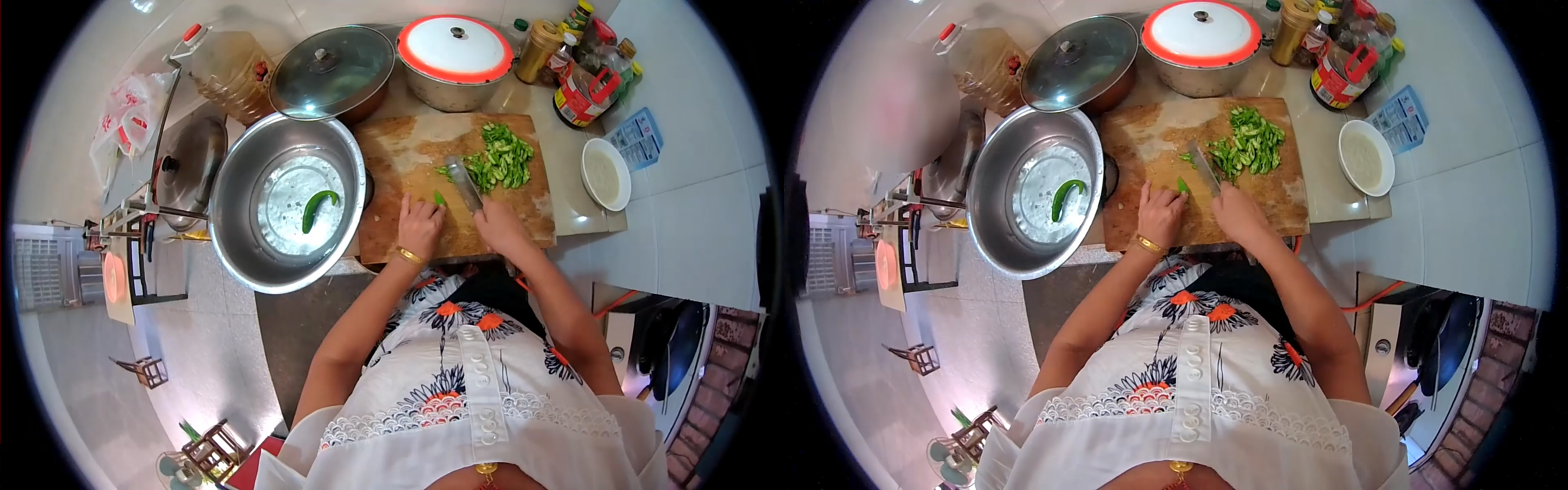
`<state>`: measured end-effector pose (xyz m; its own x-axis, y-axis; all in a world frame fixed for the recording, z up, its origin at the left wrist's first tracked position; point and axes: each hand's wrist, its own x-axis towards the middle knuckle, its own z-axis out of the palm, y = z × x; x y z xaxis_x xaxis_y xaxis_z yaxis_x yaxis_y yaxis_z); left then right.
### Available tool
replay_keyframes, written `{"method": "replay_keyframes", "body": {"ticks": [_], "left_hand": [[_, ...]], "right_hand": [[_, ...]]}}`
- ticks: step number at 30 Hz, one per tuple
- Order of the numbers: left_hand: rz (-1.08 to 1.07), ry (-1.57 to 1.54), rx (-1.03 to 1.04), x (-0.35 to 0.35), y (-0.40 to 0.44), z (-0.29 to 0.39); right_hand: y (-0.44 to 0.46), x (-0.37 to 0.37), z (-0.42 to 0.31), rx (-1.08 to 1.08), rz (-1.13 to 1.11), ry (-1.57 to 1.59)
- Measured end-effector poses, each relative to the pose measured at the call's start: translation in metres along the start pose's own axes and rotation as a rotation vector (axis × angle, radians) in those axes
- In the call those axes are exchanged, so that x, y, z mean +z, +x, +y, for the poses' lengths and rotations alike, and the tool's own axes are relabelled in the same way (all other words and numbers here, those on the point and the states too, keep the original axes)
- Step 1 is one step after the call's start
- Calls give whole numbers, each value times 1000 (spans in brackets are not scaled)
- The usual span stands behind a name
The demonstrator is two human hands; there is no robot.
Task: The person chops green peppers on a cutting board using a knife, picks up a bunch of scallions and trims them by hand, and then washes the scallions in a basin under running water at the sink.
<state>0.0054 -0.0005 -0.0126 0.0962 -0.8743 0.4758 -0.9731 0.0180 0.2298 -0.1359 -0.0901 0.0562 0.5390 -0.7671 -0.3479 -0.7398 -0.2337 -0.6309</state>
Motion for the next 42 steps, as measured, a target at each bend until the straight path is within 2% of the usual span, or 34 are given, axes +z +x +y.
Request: {"method": "replay_keyframes", "body": {"ticks": [5, 18, 20, 23, 24, 26, 27, 29, 32, 35, 42], "left_hand": [[30, -24, -10, -2, 2, 2], [8, -36, 7, -3, 3, 2], [23, -41, 5, -2, 3, 0], [26, -53, 6, -1, 3, 0], [15, -59, 10, -2, 3, 0], [36, -51, 0, -2, 3, 0], [51, -50, -5, -2, 2, 0], [64, -39, -20, -3, 2, 1], [62, -40, -67, -5, 0, 3], [54, -56, -102, -5, -4, 2], [52, -98, -133, -10, -3, 4]], "right_hand": [[-15, 8, -9, -36, -96, -81], [-17, 2, -24, -104, -132, -253], [-13, -9, -35, 75, -287, -133], [-6, -14, -49, 106, -330, -79], [-3, -7, -47, 104, -329, -80], [8, 17, -34, -166, -47, -273], [12, 22, -30, -171, -43, -271], [18, 21, -17, -69, -71, -47], [13, 9, -5, -32, -140, 107], [-6, -8, -19, 52, -246, 164], [-9, -2, -10, 54, -294, 275]]}}
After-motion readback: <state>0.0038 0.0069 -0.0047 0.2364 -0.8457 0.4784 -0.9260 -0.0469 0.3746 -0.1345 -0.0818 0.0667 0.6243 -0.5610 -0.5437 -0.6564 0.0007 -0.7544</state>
